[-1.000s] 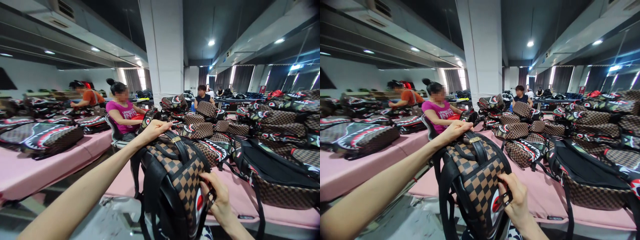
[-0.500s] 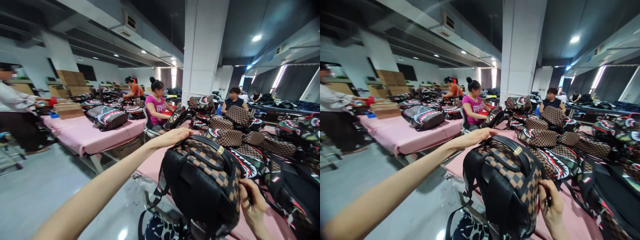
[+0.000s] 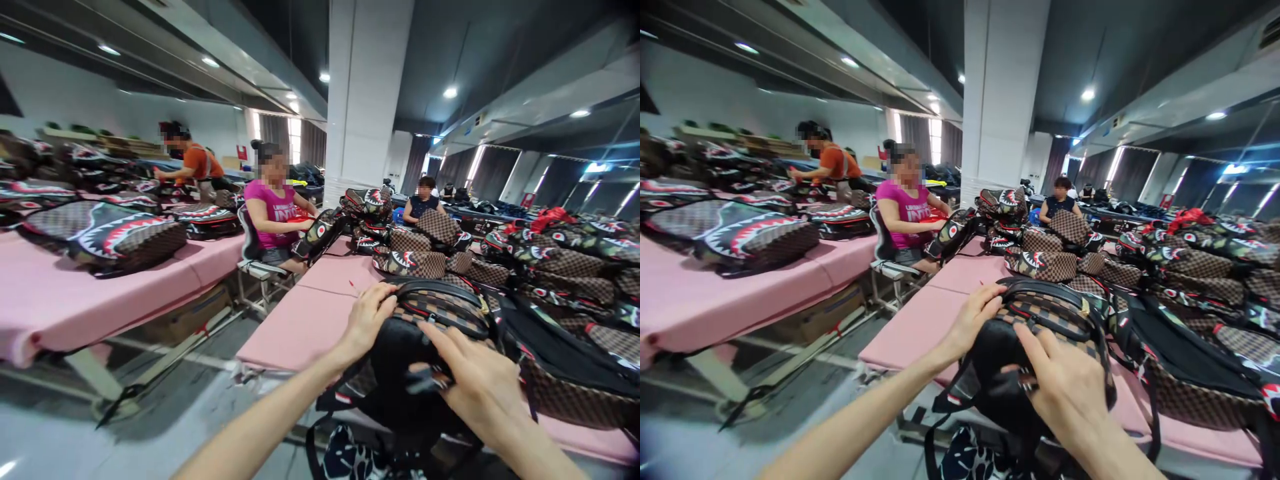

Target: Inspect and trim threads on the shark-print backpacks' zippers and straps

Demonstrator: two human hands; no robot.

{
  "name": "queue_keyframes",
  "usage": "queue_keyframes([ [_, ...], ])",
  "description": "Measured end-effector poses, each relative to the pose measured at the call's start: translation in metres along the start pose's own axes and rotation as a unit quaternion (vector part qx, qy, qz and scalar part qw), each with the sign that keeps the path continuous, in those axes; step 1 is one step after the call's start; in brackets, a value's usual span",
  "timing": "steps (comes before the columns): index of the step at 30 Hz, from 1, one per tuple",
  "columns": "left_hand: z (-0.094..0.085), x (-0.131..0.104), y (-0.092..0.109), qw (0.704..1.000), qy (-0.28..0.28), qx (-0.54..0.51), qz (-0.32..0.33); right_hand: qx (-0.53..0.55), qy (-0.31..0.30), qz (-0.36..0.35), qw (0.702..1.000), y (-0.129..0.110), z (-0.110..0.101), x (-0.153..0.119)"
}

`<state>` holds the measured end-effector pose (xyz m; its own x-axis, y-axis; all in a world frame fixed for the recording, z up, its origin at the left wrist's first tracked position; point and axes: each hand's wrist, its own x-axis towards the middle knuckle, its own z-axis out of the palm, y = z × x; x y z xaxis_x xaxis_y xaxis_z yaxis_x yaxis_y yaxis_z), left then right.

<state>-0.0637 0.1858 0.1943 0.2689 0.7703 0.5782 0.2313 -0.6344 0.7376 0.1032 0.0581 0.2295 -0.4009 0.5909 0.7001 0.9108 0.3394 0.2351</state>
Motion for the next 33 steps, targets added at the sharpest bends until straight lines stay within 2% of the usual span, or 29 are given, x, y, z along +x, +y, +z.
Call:
queue_keyframes([
  [2,0.001,-0.005,0.001,1.000,0.014,0.009,-0.011,-0.045,0.001,0.004,0.999,-0.015,0.008,0.012],
  [5,0.001,-0.014,0.006,0.999,0.023,0.019,-0.022,0.001,0.016,0.028,0.999,-0.016,0.013,0.010],
  [8,0.004,-0.022,0.015,0.998,0.033,0.033,-0.029,0.025,0.032,0.088,0.995,-0.014,0.007,0.002],
  [12,0.011,-0.036,0.027,0.994,0.072,0.068,-0.048,0.082,0.000,0.161,0.983,-0.009,-0.006,-0.006],
  [16,0.013,-0.046,0.029,0.988,0.090,0.123,-0.032,0.202,-0.018,0.229,0.952,0.026,-0.023,-0.038],
  [19,0.011,-0.046,0.030,0.982,0.074,0.171,-0.013,0.187,0.025,0.297,0.936,0.062,-0.025,-0.071],
  [21,0.009,-0.045,0.038,0.977,0.078,0.199,-0.001,0.188,0.046,0.314,0.930,0.078,-0.018,-0.085],
  [23,0.012,-0.047,0.051,0.967,0.118,0.226,0.029,0.198,0.061,0.310,0.928,0.083,-0.008,-0.088],
  [25,0.021,-0.052,0.068,0.954,0.142,0.244,0.105,0.206,0.072,0.305,0.927,0.081,-0.001,-0.083],
  [27,0.036,-0.060,0.086,0.936,0.103,0.274,0.195,0.209,0.077,0.298,0.928,0.075,-0.001,-0.076],
  [29,0.054,-0.070,0.099,0.908,0.051,0.330,0.255,0.205,0.077,0.291,0.932,0.066,-0.009,-0.073],
  [31,0.068,-0.078,0.105,0.882,0.046,0.379,0.277,0.202,0.085,0.299,0.929,0.058,-0.018,-0.074],
  [33,0.077,-0.077,0.098,0.888,0.064,0.358,0.280,0.210,0.074,0.299,0.928,0.055,-0.023,-0.073],
])
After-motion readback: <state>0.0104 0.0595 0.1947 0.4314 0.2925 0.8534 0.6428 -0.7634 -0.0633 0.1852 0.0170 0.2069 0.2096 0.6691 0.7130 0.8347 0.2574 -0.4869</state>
